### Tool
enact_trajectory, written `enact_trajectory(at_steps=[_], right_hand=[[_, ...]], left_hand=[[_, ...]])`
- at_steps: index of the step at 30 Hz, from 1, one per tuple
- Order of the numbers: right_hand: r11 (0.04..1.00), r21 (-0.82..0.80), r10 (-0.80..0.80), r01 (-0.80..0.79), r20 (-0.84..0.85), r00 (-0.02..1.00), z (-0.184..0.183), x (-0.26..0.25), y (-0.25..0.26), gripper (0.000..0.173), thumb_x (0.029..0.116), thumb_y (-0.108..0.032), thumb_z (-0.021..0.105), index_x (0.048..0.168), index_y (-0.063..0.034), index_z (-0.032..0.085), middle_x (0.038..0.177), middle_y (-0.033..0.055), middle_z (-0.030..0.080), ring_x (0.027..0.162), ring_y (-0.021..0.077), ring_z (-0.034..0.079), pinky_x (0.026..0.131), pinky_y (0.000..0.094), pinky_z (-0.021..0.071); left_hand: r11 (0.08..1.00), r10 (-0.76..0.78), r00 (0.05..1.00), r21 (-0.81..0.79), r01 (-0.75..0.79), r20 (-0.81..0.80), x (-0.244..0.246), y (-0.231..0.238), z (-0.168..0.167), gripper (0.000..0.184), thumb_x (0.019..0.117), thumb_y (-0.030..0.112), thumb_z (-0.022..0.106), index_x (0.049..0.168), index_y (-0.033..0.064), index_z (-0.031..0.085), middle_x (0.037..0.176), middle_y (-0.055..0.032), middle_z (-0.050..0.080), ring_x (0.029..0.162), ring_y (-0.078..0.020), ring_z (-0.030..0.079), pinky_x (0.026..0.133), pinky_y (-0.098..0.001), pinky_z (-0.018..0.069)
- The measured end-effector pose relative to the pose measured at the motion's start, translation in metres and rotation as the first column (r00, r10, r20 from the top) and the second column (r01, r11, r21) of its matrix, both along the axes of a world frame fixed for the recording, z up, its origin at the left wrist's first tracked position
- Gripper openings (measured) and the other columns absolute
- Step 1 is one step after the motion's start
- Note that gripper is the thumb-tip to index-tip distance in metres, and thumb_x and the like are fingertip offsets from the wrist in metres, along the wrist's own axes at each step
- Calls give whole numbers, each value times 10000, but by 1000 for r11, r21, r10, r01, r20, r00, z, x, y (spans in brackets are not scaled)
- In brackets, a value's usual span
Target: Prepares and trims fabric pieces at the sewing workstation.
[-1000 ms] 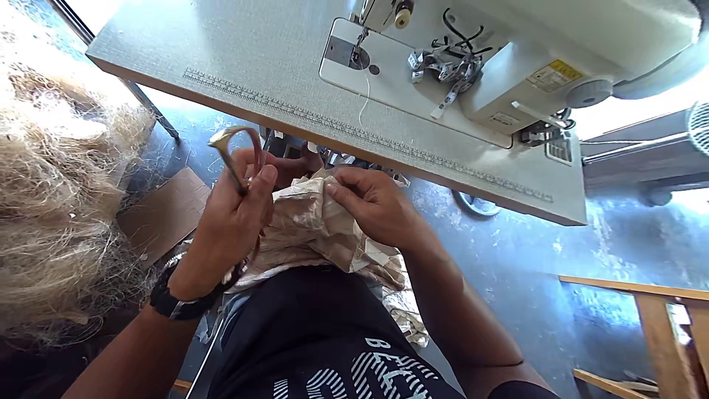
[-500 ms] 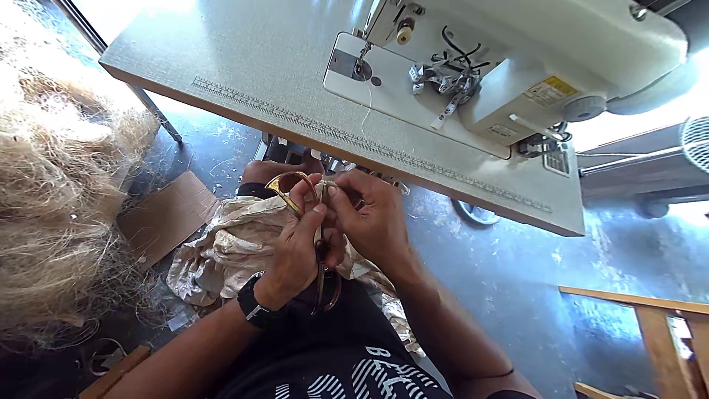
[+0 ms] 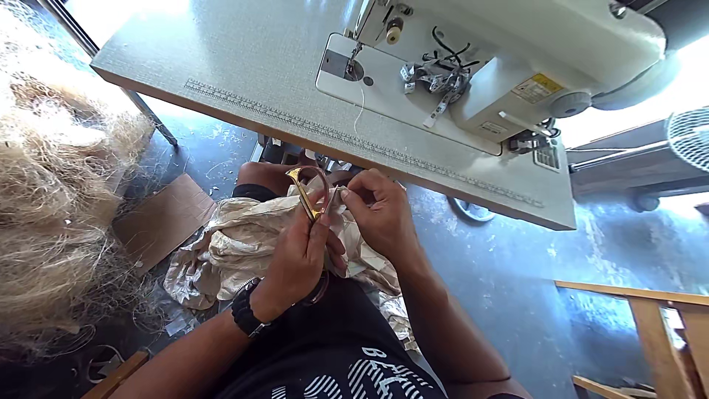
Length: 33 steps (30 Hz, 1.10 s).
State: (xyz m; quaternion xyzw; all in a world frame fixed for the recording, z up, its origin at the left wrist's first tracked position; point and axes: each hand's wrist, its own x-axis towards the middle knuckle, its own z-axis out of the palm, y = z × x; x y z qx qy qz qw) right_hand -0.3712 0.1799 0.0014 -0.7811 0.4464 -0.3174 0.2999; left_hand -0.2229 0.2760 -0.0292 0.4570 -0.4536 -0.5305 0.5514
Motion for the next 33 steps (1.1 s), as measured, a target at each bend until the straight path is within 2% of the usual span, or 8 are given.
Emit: enact_trajectory(at_steps=[5, 10, 13, 18, 23, 25, 28, 33], right_hand=[[961, 264, 25, -82, 213, 977, 4, 0, 0, 117, 971, -67, 607, 870, -77, 666, 739, 10, 610, 579, 87, 549, 513, 216, 466], [857, 465, -19, -222, 459, 888, 3, -2, 6, 118, 971, -28, 579, 911, -55, 678, 759, 31, 627, 649, 99, 591, 620, 247, 540], [882, 420, 7, -216, 445, 895, 1, -2, 11, 102, 979, -37, 589, 929, -62, 674, 784, 22, 630, 667, 85, 592, 633, 230, 537], [982, 76, 146, -174, 279, 949, -2, -4, 24, 74, 957, -71, 620, 927, -52, 685, 929, 22, 608, 801, 87, 613, 682, 234, 568], [948, -125, 312, -293, 170, 935, 2, -10, 22, 96, 959, -65, 628, 948, -22, 714, 992, 45, 631, 905, 84, 634, 782, 243, 586], [941, -102, 336, -322, 200, 920, 3, -14, 18, 106, 963, -70, 629, 971, -19, 722, 1016, 50, 649, 938, 100, 644, 801, 268, 591], [968, 83, 181, -235, 417, 891, 0, -21, 10, 55, 970, -68, 616, 982, -63, 669, 960, 12, 642, 812, 87, 636, 718, 265, 590], [951, 229, 66, -206, 500, 863, -3, -17, 9, 84, 988, -60, 590, 1021, -86, 662, 922, 17, 662, 737, 83, 624, 667, 235, 564]], left_hand=[[1000, 7, 999, 28, -6, -51, -8, -5, -1, 466, 1136, 213, 306, 1593, 132, 265, 808, -106, 709, 631, -242, 728, 578, -390, 663], [998, 59, 996, -11, -60, -72, -13, -6, -3, 317, 1136, 211, 298, 1405, 71, 389, 795, -107, 704, 630, -251, 725, 576, -391, 659], [997, 72, 996, -8, -73, -58, -15, -4, -2, 276, 1135, 208, 309, 1352, 64, 399, 770, -84, 686, 616, -233, 715, 566, -369, 651], [992, 119, 988, -39, -116, 95, -15, -5, 4, 206, 1125, 194, 351, 1267, 75, 440, 710, -7, 635, 566, -128, 664, 534, -292, 614], [997, 78, 987, -39, -73, 143, -7, -12, 6, 184, 1119, 180, 363, 1232, 72, 459, 721, 14, 612, 565, -83, 636, 540, -250, 592], [999, 20, 998, -27, -18, 57, 1, -14, 5, 201, 1125, 187, 341, 1249, 72, 450, 744, -30, 624, 564, -141, 649, 528, -297, 607], [997, -42, 995, -62, 37, -86, 9, -14, 7, 220, 1128, 183, 295, 1270, 74, 423, 733, -84, 625, 571, -226, 673, 522, -364, 628], [995, -31, 991, -93, 19, -127, 12, -13, 8, 211, 1132, 186, 282, 1261, 82, 412, 739, -97, 623, 575, -241, 674, 518, -369, 626]])
